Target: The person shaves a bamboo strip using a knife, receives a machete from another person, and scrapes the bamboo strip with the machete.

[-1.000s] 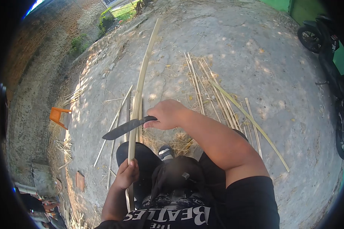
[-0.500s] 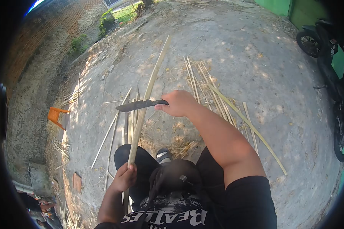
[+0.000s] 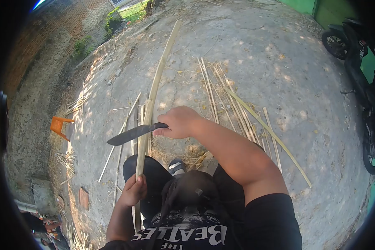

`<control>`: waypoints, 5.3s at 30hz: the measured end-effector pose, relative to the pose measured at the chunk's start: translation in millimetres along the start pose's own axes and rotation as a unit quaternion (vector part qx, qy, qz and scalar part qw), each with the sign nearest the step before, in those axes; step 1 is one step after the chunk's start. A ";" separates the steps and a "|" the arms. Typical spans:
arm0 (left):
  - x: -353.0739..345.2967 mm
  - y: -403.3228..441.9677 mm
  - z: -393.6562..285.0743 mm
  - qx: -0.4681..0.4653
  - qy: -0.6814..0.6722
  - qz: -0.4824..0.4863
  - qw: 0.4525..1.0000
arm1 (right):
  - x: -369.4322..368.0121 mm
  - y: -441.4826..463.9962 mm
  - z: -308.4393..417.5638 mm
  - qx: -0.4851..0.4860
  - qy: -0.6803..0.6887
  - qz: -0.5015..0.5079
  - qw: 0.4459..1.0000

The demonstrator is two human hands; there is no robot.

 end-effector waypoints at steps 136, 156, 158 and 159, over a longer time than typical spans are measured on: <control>14.9 7.7 -44.1 -0.119 0.349 -0.139 0.919 | 33.6 -2.3 -33.5 -0.123 0.072 -0.023 0.990; 15.1 23.6 -53.5 -0.044 0.203 -0.029 0.978 | 48.9 -7.4 -26.0 -0.141 0.051 0.012 0.989; 24.7 28.0 -50.3 -0.019 0.186 -0.035 0.982 | 53.0 -6.1 -33.8 -0.130 0.040 -0.004 0.991; 26.6 28.3 -47.3 -0.004 0.175 -0.039 0.984 | 51.4 -6.9 -32.6 -0.126 0.044 -0.007 0.991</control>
Point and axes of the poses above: each hand's wrist, its own y-axis towards the middle knuckle, its own x-axis out of the back of the hand, z = x × y, the point moved 4 cm from there along y, towards the middle knuckle
